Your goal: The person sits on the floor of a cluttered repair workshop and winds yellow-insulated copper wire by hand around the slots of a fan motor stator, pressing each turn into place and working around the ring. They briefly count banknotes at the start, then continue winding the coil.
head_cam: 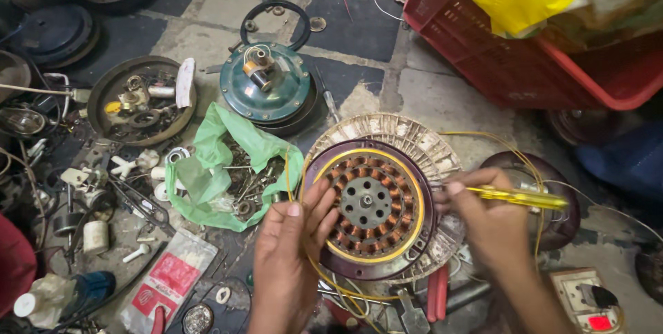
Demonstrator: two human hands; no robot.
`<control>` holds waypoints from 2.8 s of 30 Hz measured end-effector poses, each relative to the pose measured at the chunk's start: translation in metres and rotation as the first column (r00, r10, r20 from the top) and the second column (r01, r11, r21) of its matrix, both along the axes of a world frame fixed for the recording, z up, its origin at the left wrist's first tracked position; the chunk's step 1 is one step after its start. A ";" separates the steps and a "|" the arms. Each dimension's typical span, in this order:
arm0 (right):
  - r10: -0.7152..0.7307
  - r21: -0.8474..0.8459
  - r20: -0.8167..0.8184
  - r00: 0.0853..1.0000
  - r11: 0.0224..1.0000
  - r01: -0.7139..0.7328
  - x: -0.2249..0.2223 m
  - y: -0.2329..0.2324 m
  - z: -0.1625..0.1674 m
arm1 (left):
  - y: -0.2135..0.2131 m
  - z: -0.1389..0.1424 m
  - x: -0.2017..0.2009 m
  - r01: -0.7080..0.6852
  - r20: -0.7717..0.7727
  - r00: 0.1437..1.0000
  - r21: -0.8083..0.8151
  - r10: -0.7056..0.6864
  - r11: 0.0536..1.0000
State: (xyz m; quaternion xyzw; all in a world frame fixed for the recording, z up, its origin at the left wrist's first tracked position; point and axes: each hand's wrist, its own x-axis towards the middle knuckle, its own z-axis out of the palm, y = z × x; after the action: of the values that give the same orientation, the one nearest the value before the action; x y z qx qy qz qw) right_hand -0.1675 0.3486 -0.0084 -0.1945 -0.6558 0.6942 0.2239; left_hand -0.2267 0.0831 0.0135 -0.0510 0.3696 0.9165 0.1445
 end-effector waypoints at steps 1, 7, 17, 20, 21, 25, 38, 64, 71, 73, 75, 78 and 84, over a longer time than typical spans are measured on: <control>0.009 0.039 -0.025 1.000 0.999 -0.008 -0.001 -0.012 0.003 | 0.003 0.000 0.002 0.003 -0.028 1.000 0.030 -0.002 1.000; 0.009 0.416 -0.085 0.996 0.909 0.028 -0.005 -0.053 0.022 | 0.010 -0.001 0.007 -0.031 -0.014 0.999 0.067 0.032 0.997; -0.013 0.515 -0.030 0.999 0.857 0.026 -0.011 -0.053 0.022 | 0.019 -0.007 0.008 0.005 -0.039 0.999 0.115 0.000 0.993; -0.033 0.557 -0.009 0.999 0.830 0.032 -0.012 -0.052 0.022 | 0.019 -0.007 0.009 0.002 -0.046 0.999 0.114 0.004 0.993; -0.039 0.559 -0.004 0.999 0.829 0.034 -0.012 -0.052 0.022 | 0.019 -0.006 0.009 0.000 -0.042 0.999 0.111 0.005 0.994; -0.027 0.370 0.030 0.999 0.929 0.015 -0.015 -0.052 0.020 | 0.020 -0.004 0.009 0.013 -0.051 0.999 0.102 -0.008 0.995; -0.049 0.622 0.061 0.997 0.783 0.001 -0.013 -0.056 0.034 | 0.020 0.003 0.008 0.035 -0.062 0.998 0.020 -0.033 0.999; 0.009 0.450 0.025 1.000 0.893 -0.019 -0.015 -0.046 0.018 | 0.022 -0.002 0.007 0.060 -0.088 0.994 -0.019 -0.062 0.998; 0.041 0.381 -0.024 0.999 0.924 -0.029 -0.016 -0.045 0.012 | 0.021 -0.003 0.006 0.051 -0.090 0.994 -0.039 -0.055 0.998; 0.063 0.440 -0.050 0.997 0.897 -0.035 -0.015 -0.044 0.009 | 0.022 -0.003 0.006 0.045 -0.079 0.996 -0.043 -0.049 0.998; 0.088 0.401 -0.090 0.992 0.915 -0.045 -0.014 -0.043 0.006 | 0.022 -0.003 0.006 0.054 -0.091 0.994 -0.039 -0.058 0.998; 0.043 0.222 -0.042 0.998 0.975 -0.032 -0.015 -0.041 0.003 | 0.022 -0.002 0.007 0.058 -0.114 0.992 -0.054 -0.063 0.997; 0.057 0.125 -0.072 0.996 0.991 -0.047 -0.017 -0.042 0.001 | 0.022 -0.001 0.007 0.053 -0.120 0.991 -0.087 -0.063 0.995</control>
State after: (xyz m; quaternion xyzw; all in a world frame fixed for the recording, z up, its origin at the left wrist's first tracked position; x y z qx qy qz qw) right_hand -0.1840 0.3067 -0.0071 -0.1368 -0.6932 0.6650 0.2419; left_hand -0.2195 0.1055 0.0123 0.0100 0.4170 0.8970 0.1459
